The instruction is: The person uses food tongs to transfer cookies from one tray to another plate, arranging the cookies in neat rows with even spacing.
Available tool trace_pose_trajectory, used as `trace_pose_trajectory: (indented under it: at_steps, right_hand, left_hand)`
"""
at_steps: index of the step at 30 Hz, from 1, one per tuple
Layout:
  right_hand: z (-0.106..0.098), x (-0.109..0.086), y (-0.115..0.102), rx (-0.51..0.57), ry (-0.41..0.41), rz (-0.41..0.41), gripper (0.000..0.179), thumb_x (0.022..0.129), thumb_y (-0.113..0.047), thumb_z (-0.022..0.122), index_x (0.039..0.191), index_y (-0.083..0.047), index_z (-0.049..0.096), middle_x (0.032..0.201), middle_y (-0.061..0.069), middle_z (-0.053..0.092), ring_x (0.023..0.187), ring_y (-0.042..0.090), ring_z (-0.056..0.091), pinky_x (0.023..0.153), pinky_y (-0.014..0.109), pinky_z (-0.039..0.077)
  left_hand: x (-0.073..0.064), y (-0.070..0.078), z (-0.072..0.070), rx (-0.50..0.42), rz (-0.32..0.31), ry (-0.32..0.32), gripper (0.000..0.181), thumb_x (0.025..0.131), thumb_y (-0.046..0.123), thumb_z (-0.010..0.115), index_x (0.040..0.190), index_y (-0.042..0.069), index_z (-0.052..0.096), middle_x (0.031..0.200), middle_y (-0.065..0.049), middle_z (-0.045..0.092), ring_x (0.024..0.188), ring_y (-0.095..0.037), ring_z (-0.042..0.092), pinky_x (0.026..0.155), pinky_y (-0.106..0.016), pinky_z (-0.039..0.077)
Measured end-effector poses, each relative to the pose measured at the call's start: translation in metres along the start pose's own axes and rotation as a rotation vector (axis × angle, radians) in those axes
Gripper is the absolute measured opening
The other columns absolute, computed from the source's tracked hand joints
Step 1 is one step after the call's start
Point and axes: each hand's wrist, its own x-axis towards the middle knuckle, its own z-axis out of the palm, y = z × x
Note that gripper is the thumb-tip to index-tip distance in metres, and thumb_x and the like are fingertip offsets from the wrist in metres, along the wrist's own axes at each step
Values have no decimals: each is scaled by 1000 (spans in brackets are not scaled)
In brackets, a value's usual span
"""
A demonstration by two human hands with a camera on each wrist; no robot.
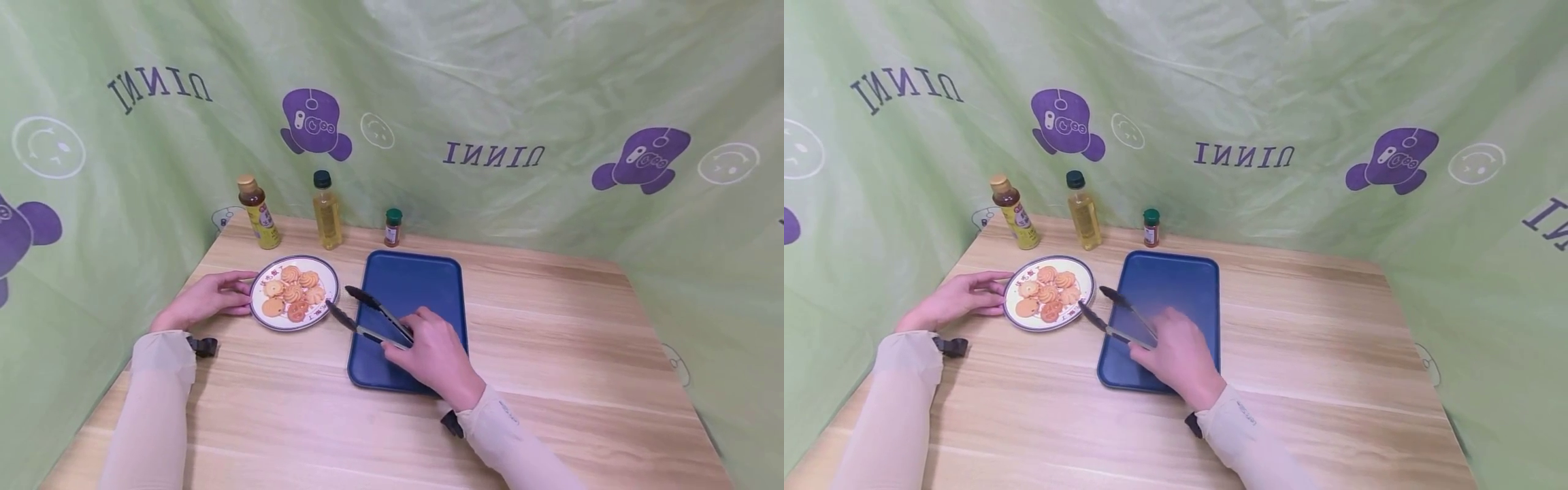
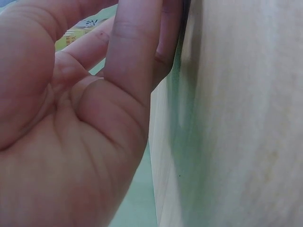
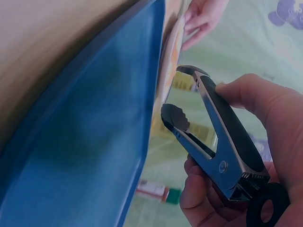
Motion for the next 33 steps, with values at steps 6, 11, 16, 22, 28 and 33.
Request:
trace_pose_trajectory:
  at_steps: [6, 11, 16, 22, 28, 33]
  right_hand:
    - [-12, -7, 24, 10, 17, 125, 43, 90, -38, 92, 113, -3, 84, 98, 7, 73, 78, 18, 64, 65, 30, 62]
    - [-26, -11, 53, 11, 70, 194, 46, 89, -37, 92, 115, 0, 84, 100, 12, 74, 78, 24, 66, 67, 38, 64]
    - [-44, -18, 85, 9, 133, 293, 45, 92, -39, 87, 116, -1, 84, 100, 14, 73, 80, 29, 66, 71, 42, 59]
    - [-66, -29, 118, -10, 228, 427, 46, 95, -40, 83, 116, 1, 84, 99, 19, 73, 86, 36, 68, 75, 46, 55]
    - [-76, -41, 147, -41, 252, 512, 56, 97, -42, 82, 121, 9, 80, 105, 27, 73, 93, 43, 69, 81, 55, 58]
    - [-77, -50, 161, -71, 247, 536, 57, 96, -39, 83, 120, 13, 79, 107, 32, 73, 95, 48, 69, 83, 61, 59]
  left_hand:
    - [0, 0, 0, 20, 8, 1, 72, 109, 2, 68, 172, -6, 33, 145, -35, 59, 105, -3, 77, 97, -29, 71]
    - [-1, 2, 1, 26, 15, 1, 72, 109, 1, 68, 171, -8, 33, 147, -37, 58, 104, -1, 76, 97, -28, 71]
    - [-3, 2, 1, 47, 33, 2, 72, 108, 2, 70, 170, -8, 35, 146, -38, 59, 104, 0, 75, 96, -27, 71]
    - [-3, 0, -1, 62, 18, 12, 71, 109, 4, 70, 170, -6, 36, 145, -34, 61, 104, -1, 76, 96, -28, 71]
    - [-3, 0, -1, 68, 15, 10, 71, 110, 3, 68, 171, -7, 34, 146, -35, 59, 104, -1, 76, 96, -26, 71]
    - [-2, 0, 0, 56, 25, 1, 71, 109, 3, 69, 170, -8, 34, 147, -38, 58, 104, -1, 76, 96, -27, 71]
